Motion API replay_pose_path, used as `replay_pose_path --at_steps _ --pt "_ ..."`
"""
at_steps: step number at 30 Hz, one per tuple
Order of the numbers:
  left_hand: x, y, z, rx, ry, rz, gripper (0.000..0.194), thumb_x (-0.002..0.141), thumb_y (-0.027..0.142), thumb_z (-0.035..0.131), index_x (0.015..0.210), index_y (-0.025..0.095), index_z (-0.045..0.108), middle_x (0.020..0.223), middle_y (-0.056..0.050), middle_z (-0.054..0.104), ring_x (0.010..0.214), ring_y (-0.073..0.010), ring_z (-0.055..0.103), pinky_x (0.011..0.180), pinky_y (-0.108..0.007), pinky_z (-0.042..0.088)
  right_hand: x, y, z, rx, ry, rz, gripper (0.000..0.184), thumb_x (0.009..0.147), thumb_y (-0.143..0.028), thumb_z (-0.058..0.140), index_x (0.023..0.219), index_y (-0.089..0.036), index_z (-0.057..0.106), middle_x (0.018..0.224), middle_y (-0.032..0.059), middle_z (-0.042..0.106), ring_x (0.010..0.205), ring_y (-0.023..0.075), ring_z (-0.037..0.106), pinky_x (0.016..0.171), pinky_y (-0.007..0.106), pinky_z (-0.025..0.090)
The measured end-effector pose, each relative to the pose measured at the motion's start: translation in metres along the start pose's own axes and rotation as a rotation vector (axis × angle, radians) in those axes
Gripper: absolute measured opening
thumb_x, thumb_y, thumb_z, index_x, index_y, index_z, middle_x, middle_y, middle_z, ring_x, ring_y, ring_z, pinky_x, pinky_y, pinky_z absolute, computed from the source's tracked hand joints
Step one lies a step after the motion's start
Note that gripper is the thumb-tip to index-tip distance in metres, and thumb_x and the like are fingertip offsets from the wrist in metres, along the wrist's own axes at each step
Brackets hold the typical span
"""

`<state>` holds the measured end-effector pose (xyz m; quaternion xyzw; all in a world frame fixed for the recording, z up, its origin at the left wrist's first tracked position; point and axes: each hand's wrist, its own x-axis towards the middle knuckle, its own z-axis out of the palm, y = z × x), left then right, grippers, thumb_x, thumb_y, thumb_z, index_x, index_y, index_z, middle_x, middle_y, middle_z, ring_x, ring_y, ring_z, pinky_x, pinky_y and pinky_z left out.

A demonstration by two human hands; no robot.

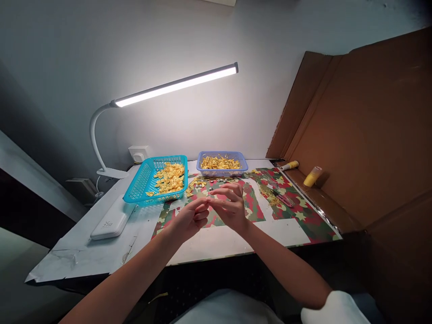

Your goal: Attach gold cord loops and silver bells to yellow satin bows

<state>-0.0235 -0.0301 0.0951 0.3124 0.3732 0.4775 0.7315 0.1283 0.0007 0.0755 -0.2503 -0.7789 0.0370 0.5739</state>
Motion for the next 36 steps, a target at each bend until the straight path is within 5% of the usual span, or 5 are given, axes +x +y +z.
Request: replay_pose_path --at_steps 5,9,13,22,36 --pt "0.006 0.009 0.0 0.018 -0.06 -0.031 0.038 0.067 0.037 0.077 0.067 0.018 0.044 0.051 0.011 0.025 0.041 -0.0031 0.019 0.038 -0.016 0.017 0.008 -0.001 0.005 0.498 -0.029 0.443 0.014 0.084 -0.038 0.067 0.078 -0.026 0.072 0.109 0.005 0.073 0.116 0.0238 0.058 0.103 0.048 0.041" --pt "0.01 0.019 -0.006 0.082 -0.125 -0.069 0.032 0.073 0.044 0.07 0.08 0.015 0.059 0.055 0.009 0.033 0.044 -0.0048 0.026 0.041 -0.018 0.023 0.016 0.011 0.005 0.725 -0.11 0.625 0.028 0.075 -0.052 0.071 0.077 -0.024 0.07 0.09 0.0049 0.075 0.093 0.0233 0.07 0.084 0.041 0.055" --pt "0.014 0.02 -0.014 0.173 -0.175 -0.106 0.037 0.077 0.046 0.067 0.09 0.012 0.065 0.061 0.004 0.045 0.049 -0.0073 0.036 0.043 -0.02 0.025 0.023 0.02 0.002 0.802 -0.15 0.75 0.03 0.067 -0.052 0.077 0.076 -0.024 0.069 0.079 0.0013 0.073 0.077 0.0186 0.07 0.069 0.033 0.058" --pt "0.02 0.014 -0.036 0.334 -0.228 -0.112 0.033 0.082 0.043 0.062 0.094 0.013 0.068 0.073 -0.002 0.056 0.064 -0.0128 0.05 0.054 -0.024 0.035 0.037 0.031 -0.003 0.859 -0.089 0.874 0.035 0.062 -0.05 0.081 0.077 -0.021 0.068 0.064 -0.0035 0.062 0.045 0.0041 0.041 0.04 0.019 0.033" --pt "0.021 0.001 -0.047 0.328 -0.233 -0.068 0.03 0.078 0.044 0.067 0.077 0.015 0.058 0.057 0.007 0.03 0.049 -0.0066 0.019 0.045 -0.018 0.016 0.063 0.041 -0.019 0.977 0.177 0.952 0.036 0.055 -0.04 0.084 0.076 -0.021 0.061 0.055 -0.0092 0.05 0.038 0.0011 0.026 0.036 0.019 0.021"
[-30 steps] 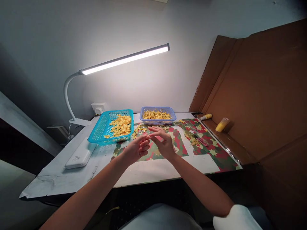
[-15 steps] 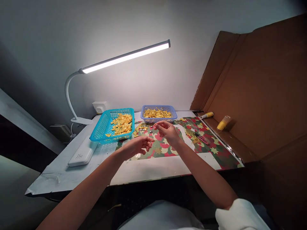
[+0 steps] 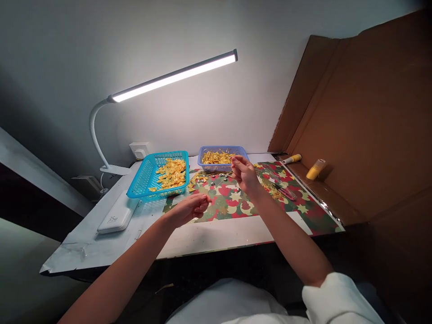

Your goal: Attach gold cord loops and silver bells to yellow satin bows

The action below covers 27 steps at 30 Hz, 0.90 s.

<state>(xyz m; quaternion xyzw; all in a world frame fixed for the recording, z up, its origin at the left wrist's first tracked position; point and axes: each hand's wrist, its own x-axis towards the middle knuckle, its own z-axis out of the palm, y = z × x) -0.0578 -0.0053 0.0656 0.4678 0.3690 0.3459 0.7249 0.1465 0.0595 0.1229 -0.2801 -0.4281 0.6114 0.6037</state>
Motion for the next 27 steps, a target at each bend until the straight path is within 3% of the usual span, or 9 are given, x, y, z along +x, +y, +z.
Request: replay_pose_path --at_steps 9,16,22,27 --pt "-0.012 -0.012 -0.006 0.126 0.079 -0.041 0.035 0.073 0.047 0.071 0.075 0.015 0.058 0.059 0.005 0.04 0.05 -0.0062 0.03 0.045 -0.019 0.019 0.004 -0.011 -0.011 0.013 0.034 -0.022 0.034 0.057 -0.036 0.085 0.075 -0.022 0.061 0.052 -0.01 0.048 0.037 0.0002 0.021 0.036 0.019 0.015" --pt "-0.038 -0.013 -0.023 0.264 0.111 -0.13 0.039 0.072 0.052 0.072 0.073 0.015 0.06 0.059 0.004 0.048 0.046 -0.007 0.039 0.042 -0.02 0.027 0.004 -0.02 -0.012 0.001 0.027 -0.061 0.036 0.054 -0.038 0.086 0.075 -0.022 0.061 0.054 -0.0098 0.048 0.038 0.0002 0.021 0.037 0.02 0.014" --pt "-0.058 -0.018 -0.036 0.32 0.154 -0.204 0.041 0.07 0.054 0.073 0.073 0.015 0.061 0.063 0.003 0.051 0.044 -0.0069 0.041 0.041 -0.02 0.031 0.006 -0.026 -0.01 -0.026 0.012 -0.078 0.031 0.06 -0.04 0.083 0.077 -0.022 0.063 0.055 -0.0092 0.048 0.038 0.0008 0.019 0.037 0.022 0.015" --pt "-0.069 -0.017 -0.05 0.349 0.19 -0.195 0.038 0.071 0.053 0.073 0.074 0.016 0.063 0.062 0.003 0.051 0.045 -0.008 0.043 0.042 -0.021 0.031 0.004 -0.029 -0.008 -0.051 0.003 -0.089 0.034 0.057 -0.042 0.085 0.076 -0.023 0.064 0.055 -0.0089 0.046 0.04 0.0021 0.021 0.037 0.023 0.015"
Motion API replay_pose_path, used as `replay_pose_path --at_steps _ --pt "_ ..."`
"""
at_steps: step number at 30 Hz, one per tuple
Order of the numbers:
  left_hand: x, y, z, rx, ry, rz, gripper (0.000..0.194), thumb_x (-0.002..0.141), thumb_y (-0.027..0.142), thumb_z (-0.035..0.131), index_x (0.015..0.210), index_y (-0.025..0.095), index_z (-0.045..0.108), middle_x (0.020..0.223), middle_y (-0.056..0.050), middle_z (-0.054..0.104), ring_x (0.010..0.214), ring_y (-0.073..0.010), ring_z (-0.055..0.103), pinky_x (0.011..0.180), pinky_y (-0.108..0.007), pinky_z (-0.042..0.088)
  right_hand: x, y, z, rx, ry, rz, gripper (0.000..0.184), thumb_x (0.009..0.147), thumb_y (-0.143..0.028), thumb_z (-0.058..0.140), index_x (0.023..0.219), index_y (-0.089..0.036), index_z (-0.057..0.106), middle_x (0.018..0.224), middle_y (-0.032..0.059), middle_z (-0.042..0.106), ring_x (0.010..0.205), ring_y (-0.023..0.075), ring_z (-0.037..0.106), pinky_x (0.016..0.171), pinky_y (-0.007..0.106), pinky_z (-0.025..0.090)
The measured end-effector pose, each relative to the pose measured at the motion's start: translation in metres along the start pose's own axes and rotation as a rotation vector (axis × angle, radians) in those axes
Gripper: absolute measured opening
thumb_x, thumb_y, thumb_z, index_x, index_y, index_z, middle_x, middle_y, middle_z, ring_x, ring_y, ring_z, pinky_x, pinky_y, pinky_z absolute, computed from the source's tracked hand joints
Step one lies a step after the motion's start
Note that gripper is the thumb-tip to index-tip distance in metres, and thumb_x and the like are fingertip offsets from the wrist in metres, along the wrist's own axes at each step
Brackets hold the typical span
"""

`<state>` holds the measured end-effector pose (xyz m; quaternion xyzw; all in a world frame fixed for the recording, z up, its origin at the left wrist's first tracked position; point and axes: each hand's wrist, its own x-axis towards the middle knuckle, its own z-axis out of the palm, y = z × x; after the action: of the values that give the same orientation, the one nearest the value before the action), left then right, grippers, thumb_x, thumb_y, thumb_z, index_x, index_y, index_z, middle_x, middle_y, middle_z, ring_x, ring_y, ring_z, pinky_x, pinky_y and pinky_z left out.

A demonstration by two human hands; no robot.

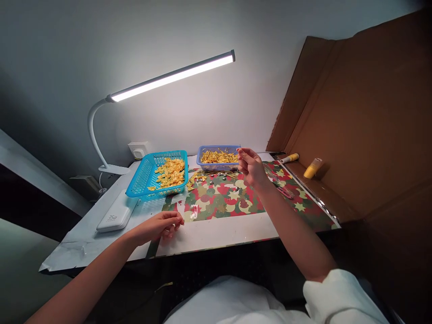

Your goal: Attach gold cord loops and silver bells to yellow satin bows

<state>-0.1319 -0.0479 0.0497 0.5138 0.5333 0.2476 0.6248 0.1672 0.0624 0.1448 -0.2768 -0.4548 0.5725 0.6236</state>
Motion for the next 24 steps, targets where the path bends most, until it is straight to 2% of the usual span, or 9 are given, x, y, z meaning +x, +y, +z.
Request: replay_pose_path --at_steps 3,6,9,15,20,24 --pt "0.002 0.011 -0.007 0.026 0.02 0.069 0.032 0.072 0.049 0.074 0.076 0.018 0.066 0.061 0.002 0.052 0.049 -0.0089 0.044 0.045 -0.021 0.033 0.0 -0.003 0.003 -0.023 -0.007 -0.014 0.036 0.054 -0.045 0.086 0.074 -0.023 0.065 0.054 -0.0081 0.045 0.042 0.0034 0.023 0.038 0.023 0.016" --pt "0.012 0.037 -0.002 0.07 0.028 0.176 0.027 0.075 0.045 0.072 0.077 0.019 0.067 0.062 0.001 0.056 0.053 -0.011 0.046 0.048 -0.023 0.035 0.003 -0.009 0.007 -0.059 -0.019 -0.034 0.036 0.053 -0.047 0.086 0.073 -0.024 0.066 0.054 -0.007 0.045 0.044 0.0046 0.026 0.039 0.023 0.017" --pt "0.026 0.074 0.013 0.133 0.055 0.3 0.026 0.07 0.043 0.076 0.079 0.019 0.069 0.066 -0.001 0.06 0.058 -0.0129 0.05 0.051 -0.024 0.038 0.008 -0.018 0.011 -0.11 -0.036 -0.061 0.032 0.055 -0.047 0.085 0.072 -0.025 0.068 0.057 -0.0054 0.049 0.045 0.0052 0.028 0.041 0.024 0.02" --pt "0.06 0.138 0.052 0.223 0.149 0.546 0.029 0.073 0.041 0.074 0.092 0.019 0.07 0.087 -0.005 0.067 0.076 -0.0167 0.056 0.064 -0.027 0.042 0.017 -0.036 0.016 -0.217 -0.066 -0.101 0.025 0.059 -0.044 0.083 0.072 -0.026 0.071 0.076 -0.002 0.064 0.047 0.005 0.028 0.044 0.025 0.026" --pt "0.088 0.166 0.074 0.27 0.184 0.706 0.036 0.078 0.044 0.068 0.103 0.018 0.068 0.109 -0.009 0.067 0.092 -0.021 0.059 0.073 -0.029 0.045 0.022 -0.042 0.017 -0.269 -0.073 -0.085 0.026 0.056 -0.046 0.085 0.07 -0.028 0.072 0.085 -0.0009 0.068 0.059 0.0087 0.041 0.049 0.024 0.032" --pt "0.104 0.176 0.082 0.319 0.174 0.793 0.032 0.085 0.046 0.059 0.091 0.016 0.07 0.092 -0.006 0.07 0.09 -0.0208 0.06 0.078 -0.03 0.045 0.023 -0.042 0.019 -0.284 -0.088 -0.061 0.024 0.057 -0.044 0.084 0.069 -0.027 0.072 0.091 0.0 0.07 0.07 0.0118 0.05 0.055 0.025 0.037"
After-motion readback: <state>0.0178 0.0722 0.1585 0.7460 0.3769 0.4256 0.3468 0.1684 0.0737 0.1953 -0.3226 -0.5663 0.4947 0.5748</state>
